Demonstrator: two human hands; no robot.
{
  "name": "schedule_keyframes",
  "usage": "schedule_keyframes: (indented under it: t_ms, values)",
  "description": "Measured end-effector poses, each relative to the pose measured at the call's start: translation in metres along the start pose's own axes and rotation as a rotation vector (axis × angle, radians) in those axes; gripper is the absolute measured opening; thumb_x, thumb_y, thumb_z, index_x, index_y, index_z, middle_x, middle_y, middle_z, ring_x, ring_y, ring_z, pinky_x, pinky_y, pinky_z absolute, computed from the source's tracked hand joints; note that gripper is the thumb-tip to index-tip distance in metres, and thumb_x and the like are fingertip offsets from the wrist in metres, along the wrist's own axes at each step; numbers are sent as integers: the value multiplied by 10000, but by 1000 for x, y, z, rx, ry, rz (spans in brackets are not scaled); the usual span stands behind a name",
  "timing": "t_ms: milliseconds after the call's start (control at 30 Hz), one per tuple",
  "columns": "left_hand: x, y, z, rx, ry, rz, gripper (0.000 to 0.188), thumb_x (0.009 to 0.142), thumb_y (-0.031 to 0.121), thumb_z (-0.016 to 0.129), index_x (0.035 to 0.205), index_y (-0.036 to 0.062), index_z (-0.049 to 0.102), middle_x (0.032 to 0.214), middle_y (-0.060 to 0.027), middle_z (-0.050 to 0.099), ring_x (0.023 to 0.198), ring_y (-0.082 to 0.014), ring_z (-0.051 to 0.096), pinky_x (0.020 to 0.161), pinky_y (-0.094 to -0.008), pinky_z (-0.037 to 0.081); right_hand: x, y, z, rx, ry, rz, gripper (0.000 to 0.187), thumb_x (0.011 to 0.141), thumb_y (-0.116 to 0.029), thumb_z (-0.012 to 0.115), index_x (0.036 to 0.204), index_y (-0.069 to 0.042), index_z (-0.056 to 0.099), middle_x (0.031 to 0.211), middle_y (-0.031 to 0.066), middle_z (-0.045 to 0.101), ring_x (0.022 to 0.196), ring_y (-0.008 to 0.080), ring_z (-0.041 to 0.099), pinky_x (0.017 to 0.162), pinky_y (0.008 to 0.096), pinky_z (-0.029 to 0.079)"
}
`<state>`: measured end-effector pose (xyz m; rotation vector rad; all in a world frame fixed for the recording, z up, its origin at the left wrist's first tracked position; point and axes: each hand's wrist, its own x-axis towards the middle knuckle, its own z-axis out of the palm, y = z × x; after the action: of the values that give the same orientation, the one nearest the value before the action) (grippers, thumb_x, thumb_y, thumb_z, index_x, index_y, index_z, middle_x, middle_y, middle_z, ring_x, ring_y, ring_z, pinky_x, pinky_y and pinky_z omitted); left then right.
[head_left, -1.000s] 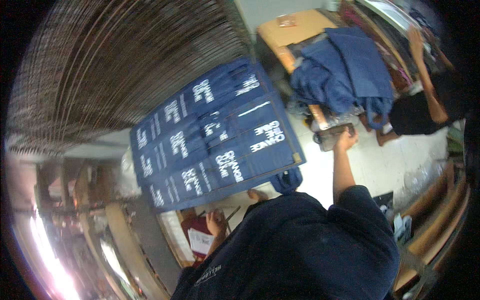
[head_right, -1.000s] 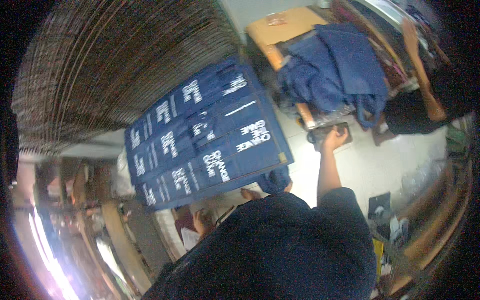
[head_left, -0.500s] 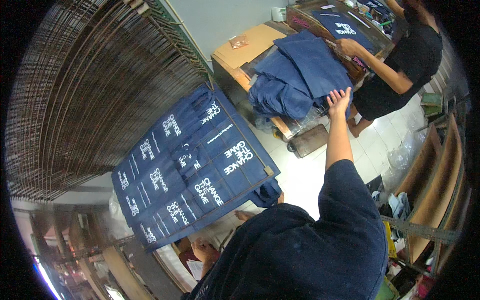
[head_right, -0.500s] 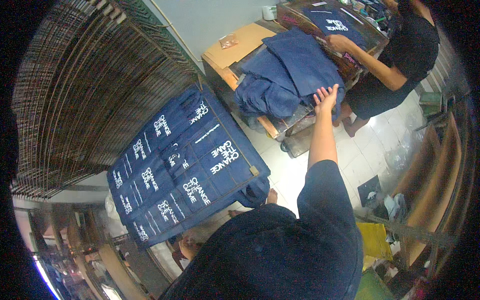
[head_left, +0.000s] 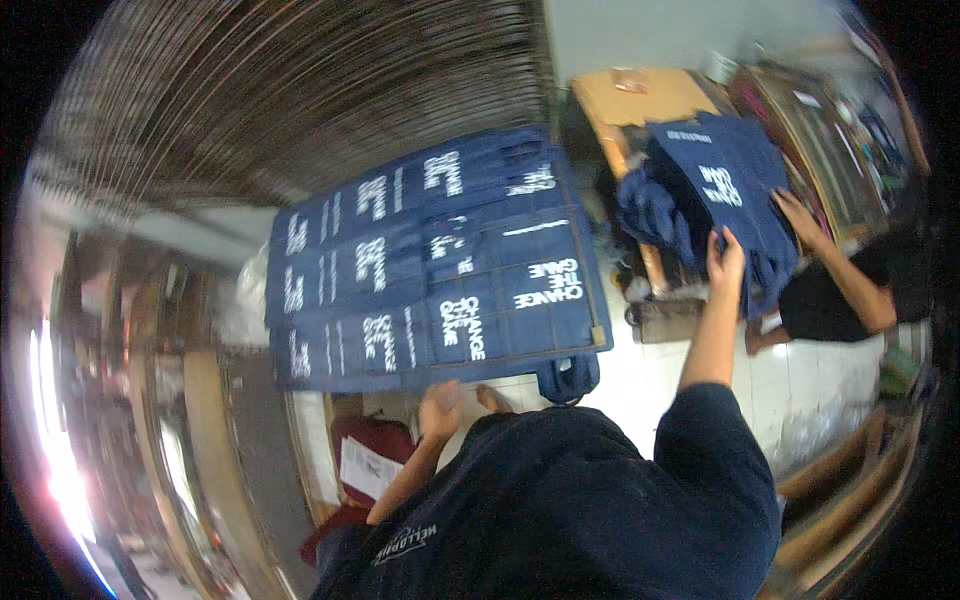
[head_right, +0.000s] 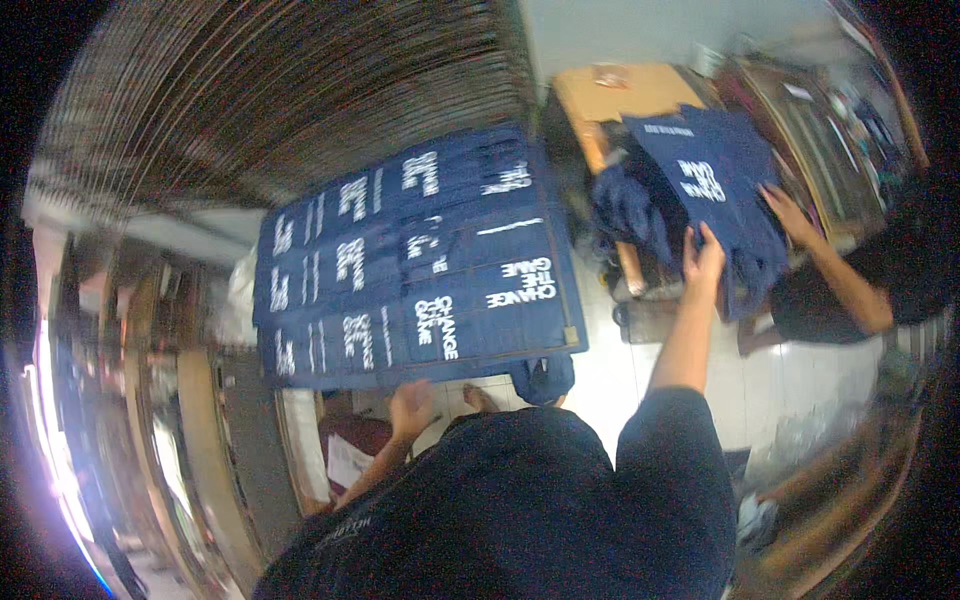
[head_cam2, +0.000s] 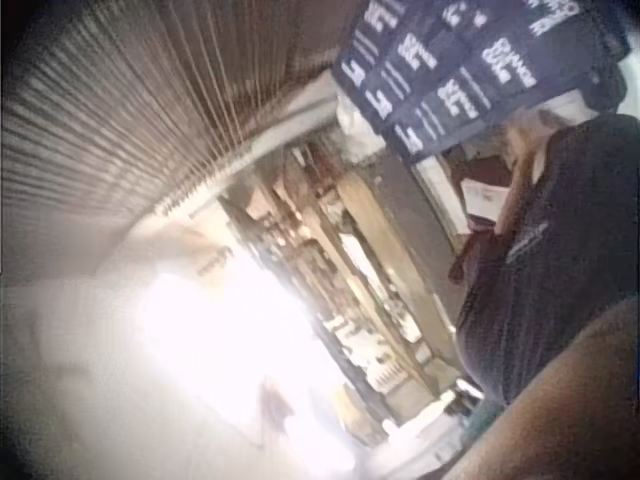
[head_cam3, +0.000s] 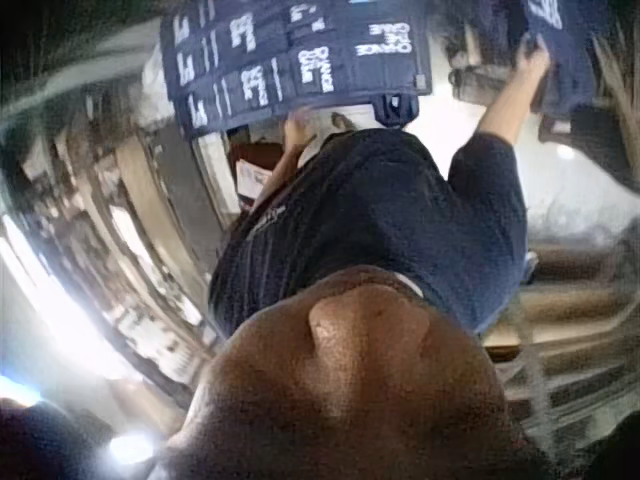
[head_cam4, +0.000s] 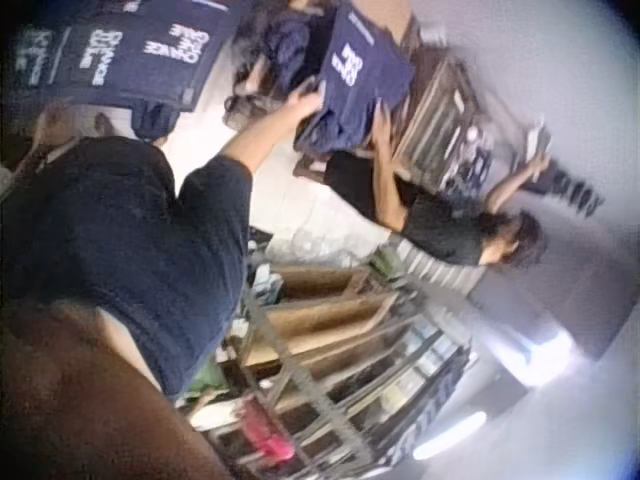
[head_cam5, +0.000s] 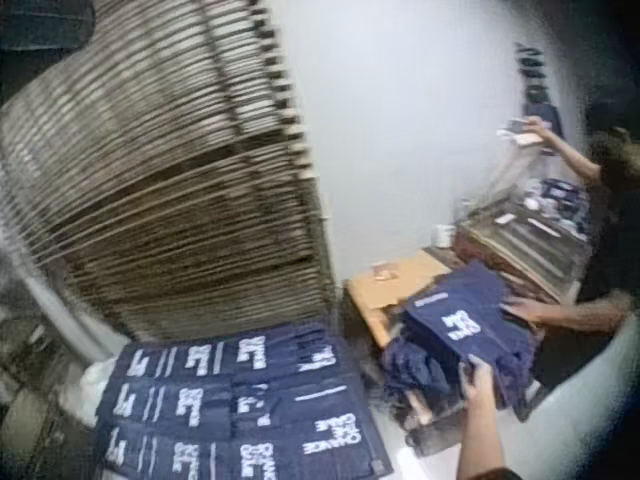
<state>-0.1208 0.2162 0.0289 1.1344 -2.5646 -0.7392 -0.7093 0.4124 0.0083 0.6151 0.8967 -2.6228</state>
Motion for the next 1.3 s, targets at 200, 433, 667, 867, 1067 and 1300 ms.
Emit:
schedule_keyframes:
  t_ms: [200, 433, 667, 867, 1067, 1300]
  values:
    - [75, 106, 24, -1601, -766, -773, 853, 735, 742, 357, 1291, 94, 372, 1277, -152, 428, 1139, -314, 433, 909, -489, 356, -224, 6, 112, -440, -256, -70, 270, 764, 18, 618, 998, 12, 485, 925, 87, 542, 778, 191, 545, 563, 268, 448]
    - [91, 103, -62, -2485, -461, -495, 895, 717, 755, 363, 1276, 58, 403, 1318, -164, 402, 1209, -324, 390, 939, -489, 364, -318, 29, 131, -952, -635, 220, 480, 756, -34, 588, 1191, -93, 395, 1022, 55, 536, 835, 183, 537, 460, 318, 407]
    - [92, -7, -107, -1887, -174, -614, 438, 837, 227, 543, 1221, 37, 452, 1141, -95, 544, 1045, -234, 527, 898, -411, 420, -309, 117, 158, -1109, -688, 341, 390, 672, 10, 542, 1053, -46, 484, 979, 46, 553, 949, 179, 507, 843, 310, 385]
    - [170, -88, -100, -1256, 176, -366, 450, 799, 89, 642, 1203, -28, 484, 1027, -86, 581, 916, -135, 532, 795, -254, 435, -220, 216, 148, -1290, -763, 84, 273, 678, -5, 575, 946, -35, 529, 923, 44, 569, 888, 157, 513, 786, 291, 387]
    - [225, -167, -52, -679, 346, -299, 403, 732, 88, 667, 1119, 31, 573, 840, -155, 655, 727, -195, 640, 684, -278, 490, -173, 322, 107, -1363, -550, 24, 304, 735, -46, 604, 1015, -55, 484, 896, 35, 561, 779, 152, 540, 536, 294, 474]
    - [232, -191, -33, -377, 395, -282, 296, 727, 92, 646, 1017, 41, 617, 805, -139, 626, 724, -279, 612, 669, -365, 483, -189, 362, 78, -1441, -247, -57, 469, 729, -52, 632, 1160, -26, 449, 859, 58, 557, 703, 149, 529, 484, 282, 422]
